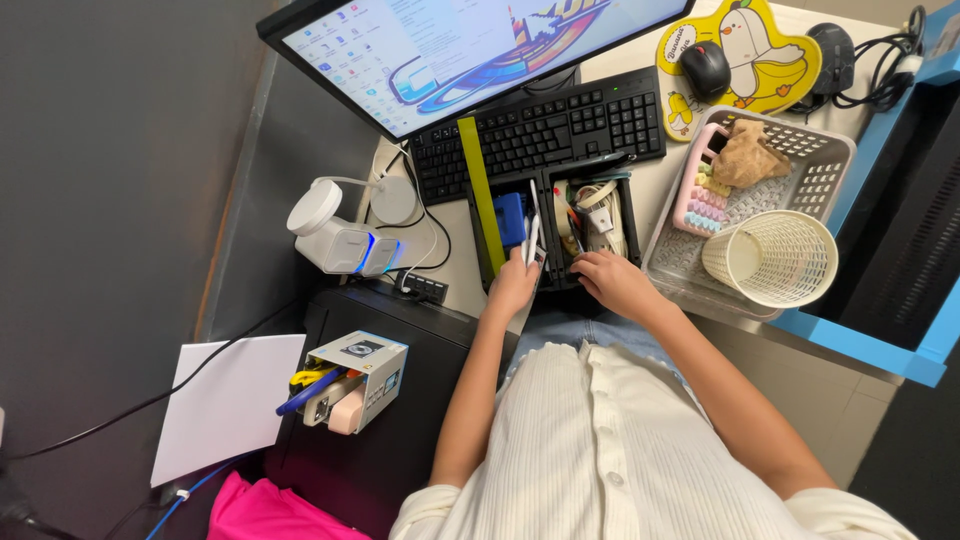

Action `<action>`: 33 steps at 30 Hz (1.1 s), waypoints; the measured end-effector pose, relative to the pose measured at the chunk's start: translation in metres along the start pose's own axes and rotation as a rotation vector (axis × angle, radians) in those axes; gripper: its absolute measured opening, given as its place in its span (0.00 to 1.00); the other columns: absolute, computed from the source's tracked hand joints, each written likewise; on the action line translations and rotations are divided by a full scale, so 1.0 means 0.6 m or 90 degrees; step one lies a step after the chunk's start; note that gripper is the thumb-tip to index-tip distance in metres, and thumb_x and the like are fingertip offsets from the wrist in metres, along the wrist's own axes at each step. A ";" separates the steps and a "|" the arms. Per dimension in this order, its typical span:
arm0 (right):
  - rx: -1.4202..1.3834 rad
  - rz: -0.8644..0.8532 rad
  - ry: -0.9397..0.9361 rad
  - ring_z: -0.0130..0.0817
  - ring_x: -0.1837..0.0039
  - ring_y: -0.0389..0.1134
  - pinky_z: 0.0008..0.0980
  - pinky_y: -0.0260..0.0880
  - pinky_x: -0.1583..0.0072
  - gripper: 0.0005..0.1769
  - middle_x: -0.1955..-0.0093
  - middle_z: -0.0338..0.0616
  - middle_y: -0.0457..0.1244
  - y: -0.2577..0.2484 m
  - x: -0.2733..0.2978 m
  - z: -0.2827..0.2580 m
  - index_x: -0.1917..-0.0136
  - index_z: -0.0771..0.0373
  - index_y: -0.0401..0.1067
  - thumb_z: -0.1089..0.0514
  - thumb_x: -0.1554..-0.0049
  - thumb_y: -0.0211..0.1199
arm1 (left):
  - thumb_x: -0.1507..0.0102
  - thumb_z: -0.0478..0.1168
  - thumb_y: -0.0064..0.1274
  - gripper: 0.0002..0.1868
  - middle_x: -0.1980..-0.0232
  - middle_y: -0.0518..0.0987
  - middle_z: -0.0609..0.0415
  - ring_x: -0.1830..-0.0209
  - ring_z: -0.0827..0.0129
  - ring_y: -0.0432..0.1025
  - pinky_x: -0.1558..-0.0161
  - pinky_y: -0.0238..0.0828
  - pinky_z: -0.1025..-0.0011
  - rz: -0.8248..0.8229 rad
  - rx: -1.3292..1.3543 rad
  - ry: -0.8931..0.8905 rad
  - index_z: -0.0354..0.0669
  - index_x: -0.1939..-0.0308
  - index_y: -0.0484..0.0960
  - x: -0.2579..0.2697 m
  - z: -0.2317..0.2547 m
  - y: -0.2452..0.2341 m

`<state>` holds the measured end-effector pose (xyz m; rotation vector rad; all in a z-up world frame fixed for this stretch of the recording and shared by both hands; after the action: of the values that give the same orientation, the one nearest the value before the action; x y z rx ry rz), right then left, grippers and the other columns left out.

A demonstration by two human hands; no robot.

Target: The person places a pink cloth over a treadmill and then moves to a desk to organize items. They wipe a white plastic basket with a cloth, place it on the desk, and then sort through a drawer organizer, moving pens, a ruler, and other small items into the basket.

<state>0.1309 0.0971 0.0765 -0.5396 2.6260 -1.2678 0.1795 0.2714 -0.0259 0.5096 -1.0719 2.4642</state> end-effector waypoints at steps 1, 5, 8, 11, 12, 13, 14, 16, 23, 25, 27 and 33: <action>0.001 0.000 0.002 0.46 0.41 0.67 0.42 0.69 0.39 0.13 0.44 0.44 0.67 -0.007 0.000 -0.006 0.47 0.64 0.74 0.62 0.47 0.64 | 0.33 0.46 0.48 0.23 0.54 0.82 0.31 0.54 0.36 0.76 0.52 0.73 0.46 -0.001 0.000 0.001 0.36 0.39 0.68 0.001 0.005 0.002; -0.020 0.040 -0.022 0.48 0.41 0.67 0.43 0.68 0.38 0.13 0.44 0.45 0.67 -0.032 0.001 -0.032 0.48 0.65 0.75 0.64 0.48 0.64 | 0.30 0.48 0.42 0.19 0.55 0.82 0.31 0.55 0.34 0.76 0.53 0.72 0.44 0.004 -0.038 -0.064 0.35 0.44 0.69 0.012 0.003 0.006; -0.032 0.050 -0.034 0.48 0.41 0.67 0.43 0.68 0.38 0.14 0.44 0.46 0.68 -0.030 0.004 -0.037 0.48 0.65 0.74 0.64 0.49 0.64 | 0.30 0.48 0.42 0.19 0.57 0.81 0.29 0.55 0.34 0.76 0.54 0.73 0.43 0.029 -0.036 -0.076 0.32 0.48 0.69 0.024 0.011 0.004; -0.041 0.044 -0.043 0.48 0.41 0.67 0.44 0.68 0.38 0.13 0.44 0.46 0.68 -0.024 -0.003 -0.044 0.48 0.66 0.74 0.64 0.48 0.64 | 0.32 0.48 0.43 0.21 0.58 0.81 0.28 0.55 0.33 0.76 0.54 0.73 0.43 0.042 -0.032 -0.078 0.30 0.50 0.68 0.034 0.025 -0.001; -0.047 0.033 -0.042 0.48 0.41 0.67 0.44 0.68 0.39 0.12 0.45 0.47 0.68 -0.019 -0.005 -0.046 0.48 0.66 0.74 0.64 0.48 0.64 | 0.32 0.49 0.44 0.21 0.58 0.81 0.28 0.55 0.32 0.75 0.53 0.72 0.43 0.036 -0.021 -0.084 0.30 0.50 0.69 0.038 0.027 0.000; -0.046 0.035 -0.043 0.48 0.41 0.67 0.44 0.68 0.39 0.12 0.45 0.47 0.68 -0.020 -0.010 -0.050 0.48 0.66 0.74 0.64 0.48 0.64 | 0.32 0.49 0.44 0.21 0.58 0.81 0.28 0.55 0.32 0.75 0.53 0.72 0.43 0.038 -0.022 -0.082 0.30 0.50 0.69 0.038 0.024 -0.001; -0.059 0.040 -0.053 0.48 0.42 0.68 0.44 0.68 0.40 0.12 0.46 0.47 0.68 -0.021 -0.014 -0.055 0.48 0.66 0.74 0.64 0.47 0.64 | 0.32 0.49 0.45 0.23 0.57 0.81 0.27 0.54 0.32 0.76 0.52 0.73 0.43 0.031 -0.027 -0.087 0.28 0.50 0.69 0.038 0.020 0.001; -0.073 0.045 -0.063 0.48 0.43 0.68 0.44 0.69 0.40 0.12 0.47 0.47 0.68 -0.025 -0.021 -0.065 0.48 0.66 0.74 0.64 0.47 0.63 | 0.32 0.50 0.46 0.24 0.56 0.80 0.26 0.54 0.32 0.76 0.51 0.73 0.44 0.024 -0.032 -0.091 0.26 0.51 0.69 0.046 0.022 -0.007; -0.092 0.011 -0.042 0.49 0.45 0.69 0.44 0.70 0.43 0.14 0.49 0.48 0.68 -0.026 -0.031 -0.075 0.46 0.65 0.74 0.64 0.46 0.63 | 0.33 0.50 0.45 0.23 0.56 0.80 0.26 0.53 0.34 0.76 0.50 0.74 0.47 -0.034 -0.128 -0.093 0.27 0.52 0.71 0.116 0.083 -0.078; -0.103 0.013 -0.039 0.49 0.45 0.69 0.44 0.70 0.43 0.15 0.49 0.49 0.68 -0.026 -0.034 -0.076 0.45 0.65 0.73 0.64 0.46 0.62 | 0.33 0.49 0.44 0.23 0.57 0.81 0.26 0.54 0.34 0.76 0.50 0.74 0.47 -0.055 -0.139 -0.080 0.27 0.51 0.70 0.130 0.108 -0.096; -0.170 0.018 0.051 0.47 0.46 0.70 0.41 0.71 0.45 0.15 0.50 0.48 0.68 -0.021 -0.037 -0.055 0.41 0.65 0.74 0.60 0.41 0.62 | 0.33 0.49 0.45 0.22 0.57 0.80 0.27 0.53 0.33 0.75 0.51 0.73 0.45 -0.044 -0.108 -0.042 0.29 0.52 0.72 0.137 0.140 -0.115; -0.996 0.081 0.283 0.25 0.49 0.68 0.26 0.70 0.48 0.27 0.41 0.39 0.68 0.019 -0.030 0.038 0.25 0.64 0.59 0.53 0.34 0.52 | 0.30 0.46 0.44 0.18 0.69 0.81 0.38 0.77 0.53 0.78 0.71 0.75 0.57 -0.123 0.033 -0.027 0.30 0.52 0.68 0.153 0.215 -0.128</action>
<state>0.1517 0.0945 0.0535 -0.1857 3.4090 1.0756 0.1609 0.2419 0.1465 0.6533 -0.9305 2.3252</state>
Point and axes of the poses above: each hand's wrist, its own x-axis away from the middle knuckle, its own y-axis out of the palm, z = x × y, the point moved 9 cm from there along -x, towards the middle knuckle
